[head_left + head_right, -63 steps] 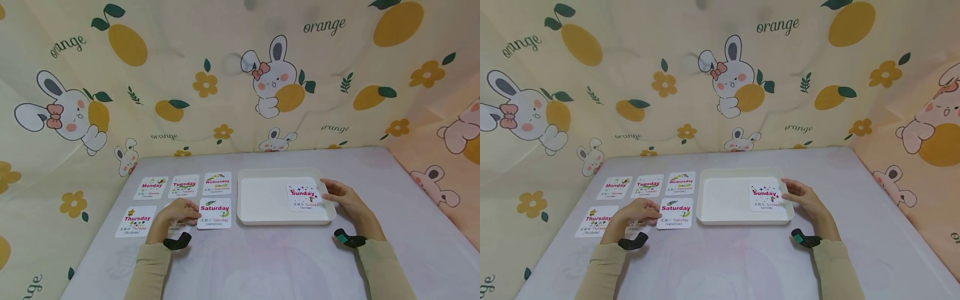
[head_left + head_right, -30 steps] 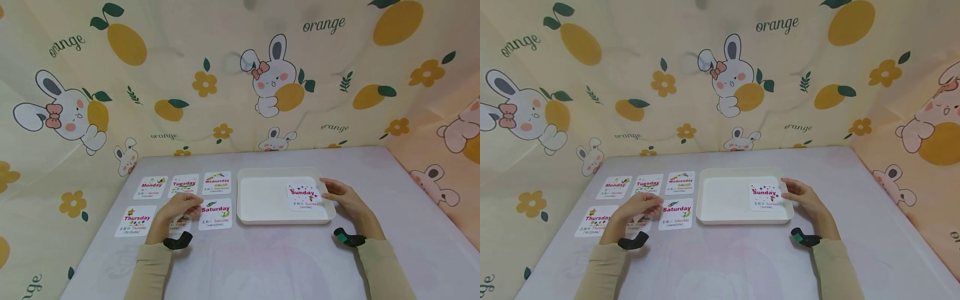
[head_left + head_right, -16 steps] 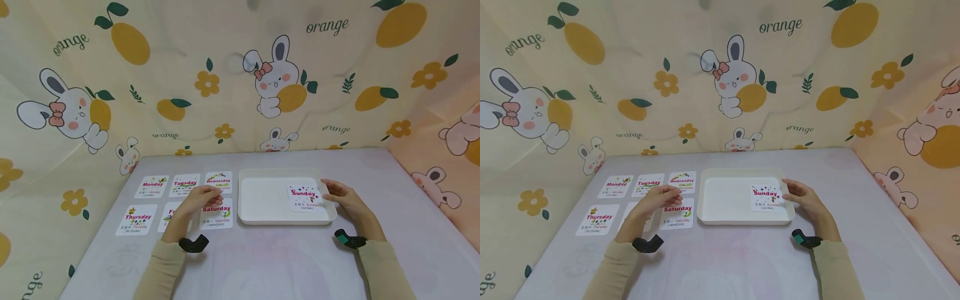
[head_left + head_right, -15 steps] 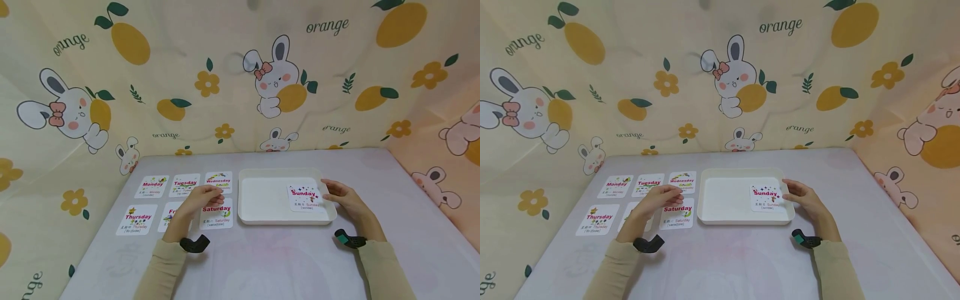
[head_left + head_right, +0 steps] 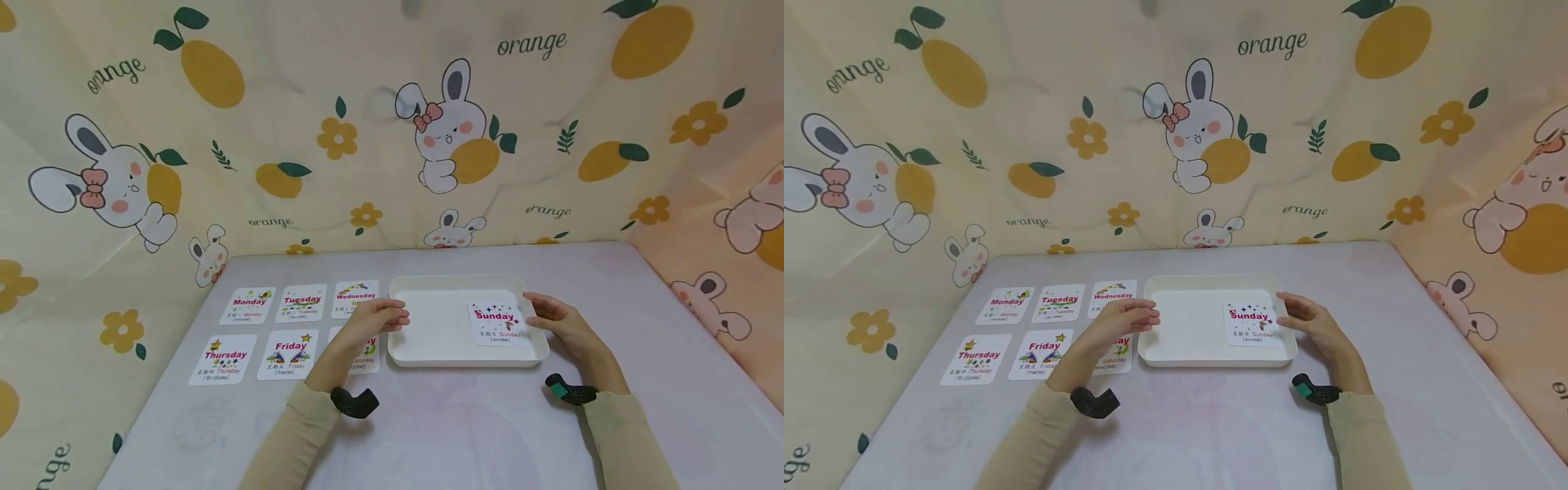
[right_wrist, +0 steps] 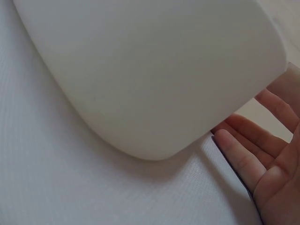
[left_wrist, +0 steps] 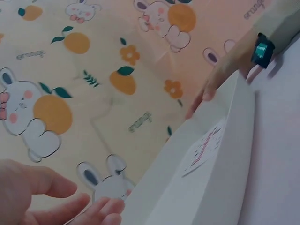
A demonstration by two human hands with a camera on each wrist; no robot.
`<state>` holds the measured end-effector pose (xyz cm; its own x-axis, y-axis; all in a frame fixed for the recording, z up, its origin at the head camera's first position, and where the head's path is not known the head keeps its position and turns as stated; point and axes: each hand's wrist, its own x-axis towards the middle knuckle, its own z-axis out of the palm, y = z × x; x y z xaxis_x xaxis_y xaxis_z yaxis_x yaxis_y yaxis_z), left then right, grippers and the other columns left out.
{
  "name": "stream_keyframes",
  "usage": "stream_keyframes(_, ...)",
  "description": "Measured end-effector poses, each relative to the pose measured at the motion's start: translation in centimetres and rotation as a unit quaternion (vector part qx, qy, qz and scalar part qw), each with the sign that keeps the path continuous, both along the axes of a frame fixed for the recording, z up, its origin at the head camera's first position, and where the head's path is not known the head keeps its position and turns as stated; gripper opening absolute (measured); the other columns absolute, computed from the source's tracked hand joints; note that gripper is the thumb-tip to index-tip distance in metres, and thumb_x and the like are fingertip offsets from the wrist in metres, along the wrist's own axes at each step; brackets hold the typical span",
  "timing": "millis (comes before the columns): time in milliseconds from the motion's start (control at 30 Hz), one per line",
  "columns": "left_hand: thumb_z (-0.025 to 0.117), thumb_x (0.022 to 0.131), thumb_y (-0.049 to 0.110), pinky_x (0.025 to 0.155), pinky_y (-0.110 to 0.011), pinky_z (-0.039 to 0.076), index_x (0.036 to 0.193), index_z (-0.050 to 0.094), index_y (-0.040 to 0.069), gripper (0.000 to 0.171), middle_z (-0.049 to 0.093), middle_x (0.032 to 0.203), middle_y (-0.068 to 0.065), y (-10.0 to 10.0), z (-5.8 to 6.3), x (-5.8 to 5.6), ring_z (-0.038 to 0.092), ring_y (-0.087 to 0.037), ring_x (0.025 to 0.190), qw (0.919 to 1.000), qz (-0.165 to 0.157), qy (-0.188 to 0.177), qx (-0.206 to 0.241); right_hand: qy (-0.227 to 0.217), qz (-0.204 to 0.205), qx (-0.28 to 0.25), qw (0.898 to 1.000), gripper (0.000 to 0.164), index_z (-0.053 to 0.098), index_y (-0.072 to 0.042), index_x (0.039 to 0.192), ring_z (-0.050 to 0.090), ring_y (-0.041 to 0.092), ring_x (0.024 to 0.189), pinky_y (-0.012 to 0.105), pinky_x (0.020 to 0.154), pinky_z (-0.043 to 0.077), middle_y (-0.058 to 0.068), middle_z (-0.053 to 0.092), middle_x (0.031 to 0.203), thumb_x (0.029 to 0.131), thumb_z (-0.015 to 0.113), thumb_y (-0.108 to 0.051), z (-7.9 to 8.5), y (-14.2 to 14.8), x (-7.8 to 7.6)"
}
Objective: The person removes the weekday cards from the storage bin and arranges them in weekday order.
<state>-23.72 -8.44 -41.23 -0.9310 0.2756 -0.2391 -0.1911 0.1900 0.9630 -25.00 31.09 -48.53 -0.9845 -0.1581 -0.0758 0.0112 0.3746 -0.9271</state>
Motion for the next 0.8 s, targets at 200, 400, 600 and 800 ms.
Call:
stream_keyframes(200,0.051,0.096,0.008,0.087,-0.025,0.058,0.128,0.055,-0.007,0.035,0.064,0.124,-0.026,2.9,-0.1,-0.3,0.071,-0.02,0.101,0.9995,-0.01,-0.019,0.023,-0.004,0.001,-0.016,1.0,0.063,0.04,-0.009,0.146,0.049,-0.013,0.105,0.052,0.112,0.033,-0.023,0.05,0.122,0.091,0.066,-0.026,0.0,0.1,0.1)
stream_keyframes(400,0.051,0.095,0.006,0.09,-0.026,0.057,0.128,0.055,-0.009,0.036,0.061,0.129,-0.028,5.3,-0.8,-0.5,0.069,-0.023,0.108,0.9978,-0.016,-0.024,0.059,-0.01,0.003,-0.019,1.0,0.064,0.039,-0.011,0.146,0.049,-0.012,0.105,0.045,0.109,0.035,-0.024,0.05,0.121,0.091,0.066,-0.026,-0.1,0.1,0.0)
stream_keyframes(600,0.052,0.094,0.004,0.096,-0.029,0.055,0.127,0.056,-0.009,0.035,0.061,0.129,-0.025,7.3,-1.7,-0.9,0.068,-0.022,0.11,0.9947,0.012,-0.035,0.096,0.0,0.009,-0.026,1.0,0.063,0.039,-0.007,0.146,0.052,-0.012,0.104,0.009,0.09,0.04,-0.028,0.052,0.116,0.091,0.066,-0.023,0.1,0.0,0.1)
stream_keyframes(800,0.051,0.093,0.001,0.088,-0.022,0.057,0.127,0.056,-0.009,0.036,0.06,0.13,-0.026,9.3,-2.8,-1.6,0.068,-0.019,0.108,0.9898,0.042,-0.054,0.125,0.002,0.004,-0.028,1.0,0.062,0.04,-0.007,0.145,0.052,-0.012,0.103,0.006,0.088,0.039,-0.029,0.052,0.114,0.091,0.066,-0.023,0.1,-0.2,0.2)
